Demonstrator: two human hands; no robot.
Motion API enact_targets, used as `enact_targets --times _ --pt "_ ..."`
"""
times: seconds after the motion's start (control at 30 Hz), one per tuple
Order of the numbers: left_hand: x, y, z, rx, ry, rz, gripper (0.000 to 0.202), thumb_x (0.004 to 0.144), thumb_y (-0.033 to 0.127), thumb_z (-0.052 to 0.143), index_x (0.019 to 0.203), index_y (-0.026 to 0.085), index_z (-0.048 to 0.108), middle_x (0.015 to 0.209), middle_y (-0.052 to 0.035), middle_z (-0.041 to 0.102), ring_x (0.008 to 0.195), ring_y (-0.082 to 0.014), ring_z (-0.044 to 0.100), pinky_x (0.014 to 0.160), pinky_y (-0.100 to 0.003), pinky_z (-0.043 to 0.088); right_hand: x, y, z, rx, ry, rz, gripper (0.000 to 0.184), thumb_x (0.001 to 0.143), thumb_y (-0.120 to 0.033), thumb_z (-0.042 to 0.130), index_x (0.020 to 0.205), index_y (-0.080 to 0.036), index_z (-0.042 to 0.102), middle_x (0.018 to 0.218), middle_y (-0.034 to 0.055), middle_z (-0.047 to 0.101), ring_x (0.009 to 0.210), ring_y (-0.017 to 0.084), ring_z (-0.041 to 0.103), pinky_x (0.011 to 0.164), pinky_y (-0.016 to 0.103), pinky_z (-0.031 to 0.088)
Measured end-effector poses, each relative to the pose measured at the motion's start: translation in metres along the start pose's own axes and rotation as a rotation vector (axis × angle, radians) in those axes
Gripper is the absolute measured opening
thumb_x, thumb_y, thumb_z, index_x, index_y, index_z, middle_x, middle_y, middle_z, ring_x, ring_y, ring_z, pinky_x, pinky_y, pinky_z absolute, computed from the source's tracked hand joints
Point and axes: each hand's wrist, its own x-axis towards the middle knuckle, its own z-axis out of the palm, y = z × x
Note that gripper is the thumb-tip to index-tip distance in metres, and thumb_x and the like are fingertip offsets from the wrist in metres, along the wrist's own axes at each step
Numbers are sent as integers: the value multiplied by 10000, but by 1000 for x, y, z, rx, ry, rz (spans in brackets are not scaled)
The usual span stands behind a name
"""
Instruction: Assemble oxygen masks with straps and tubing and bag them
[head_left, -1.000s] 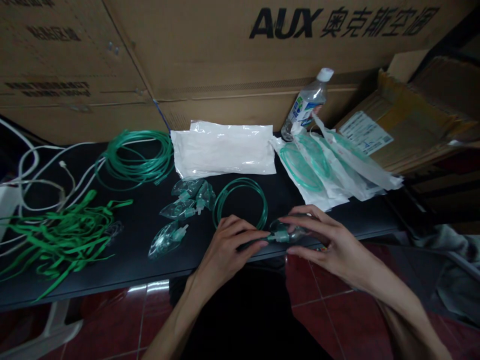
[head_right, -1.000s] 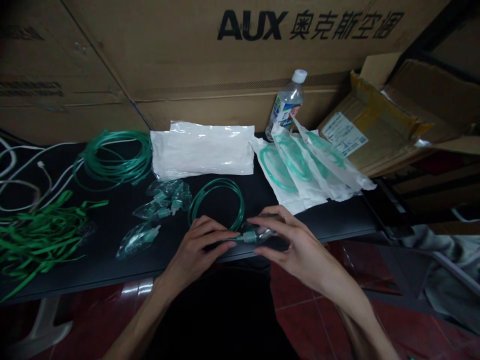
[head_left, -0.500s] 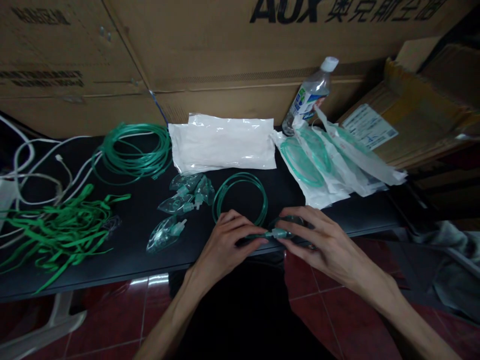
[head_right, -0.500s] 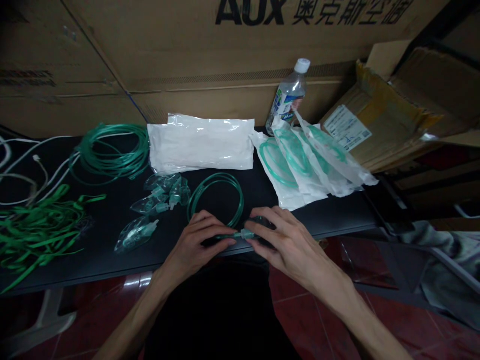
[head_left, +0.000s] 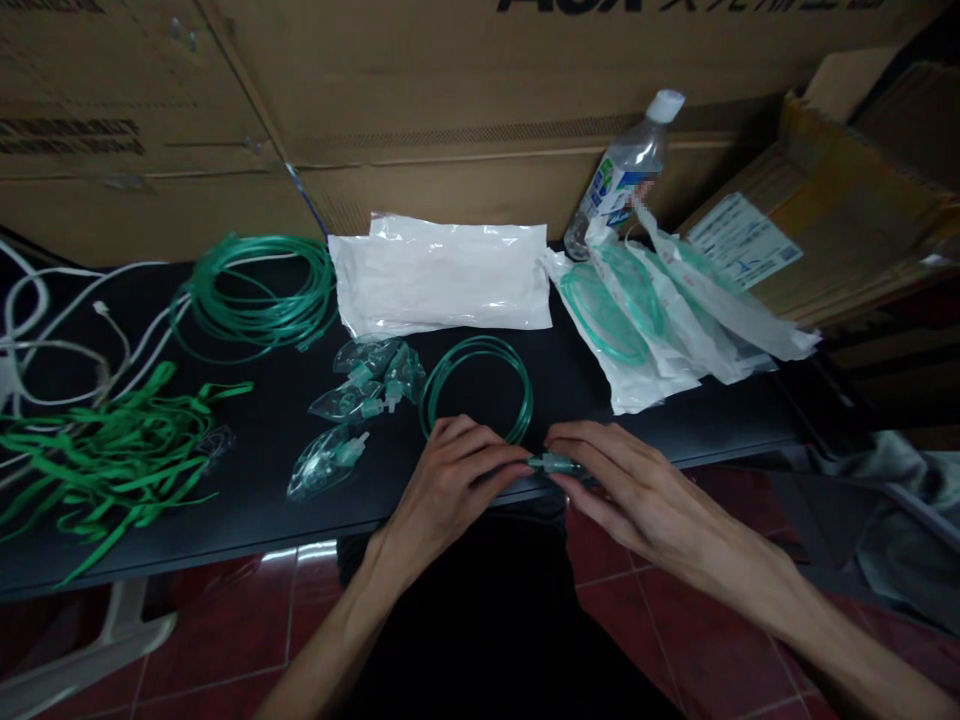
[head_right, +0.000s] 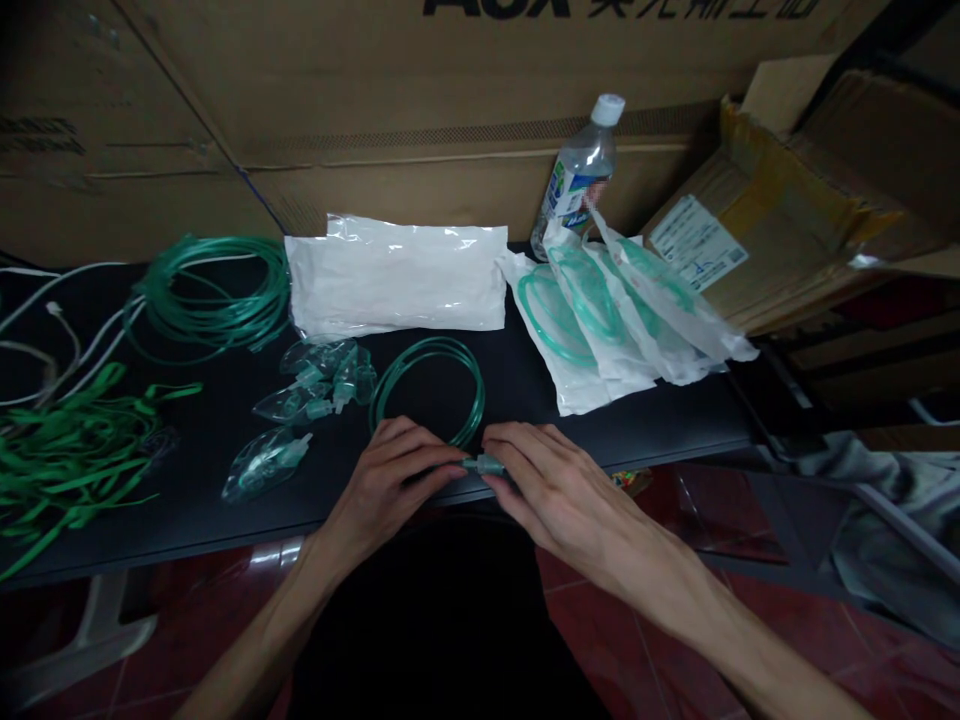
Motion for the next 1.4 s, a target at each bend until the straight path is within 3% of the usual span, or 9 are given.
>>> enact_targets --times 0.33,0.43,0.53,0.77,0.93,1.07,1.27,1.4 --pt "0 4 -4 25 -81 29 246 1082 274 520 998 163 722 815 -19 678 800 -167 531 782 -339 390 0 -5 8 -218 34 -212 234 1035 -95 538 1255 -51 607 1167 200 776 1043 300 765 947 522 617" --pt "0 5 -3 43 -69 15 274 1084 305 514 958 179 723 808 -16 691 797 -168 544 796 -342 395 -2 -4 10 -127 50 -150 204 1055 -150 513 1216 -80 618 1138 188 777 1006 289 771 902 501 637" --pt "0 6 -2 38 -24 19 204 1043 352 594 1069 206 733 882 -11 746 835 -167 593 839 -344 414 -5 -2 10 -17 60 -32 195 1061 -199 508 1191 -116 627 1136 180 761 1008 288 765 876 491 647" --pt "-1 3 0 3 33 67 159 1039 264 610 1138 204 719 943 -5 784 849 -151 639 877 -342 430 -3 -9 3 53 38 60 244 1045 -192 522 1247 -134 647 1199 177 746 1072 304 751 917 508 644" --pt "-1 2 1 34 -12 76 146 1050 250 587 1109 179 700 901 -4 755 797 -146 617 871 -340 423 -3 -11 8 -60 82 -62 273 1035 -96 499 1257 -16 637 1174 232 743 1077 326 738 956 519 641" --pt "-1 2 2 102 -56 77 192 1075 275 531 1113 162 681 847 -17 711 778 -159 604 868 -346 435 -10 -5 15 -234 -8 -185 383 978 10 521 1354 35 590 1319 275 685 1258 397 654 1071 556 583" --pt "-5 4 1 128 -153 77 201 1077 186 476 1089 157 674 854 -39 697 806 -186 595 884 -367 448 -18 1 21 -234 -21 -238 388 971 3 538 1346 -8 636 1362 256 690 1318 413 633 1084 592 580" --pt "-6 5 1 117 -162 69 198 1068 168 479 1060 172 677 836 -27 707 797 -186 590 916 -385 437 -16 2 23 -207 52 -256 367 991 -31 548 1346 -41 640 1324 237 718 1289 385 663 1048 562 614"
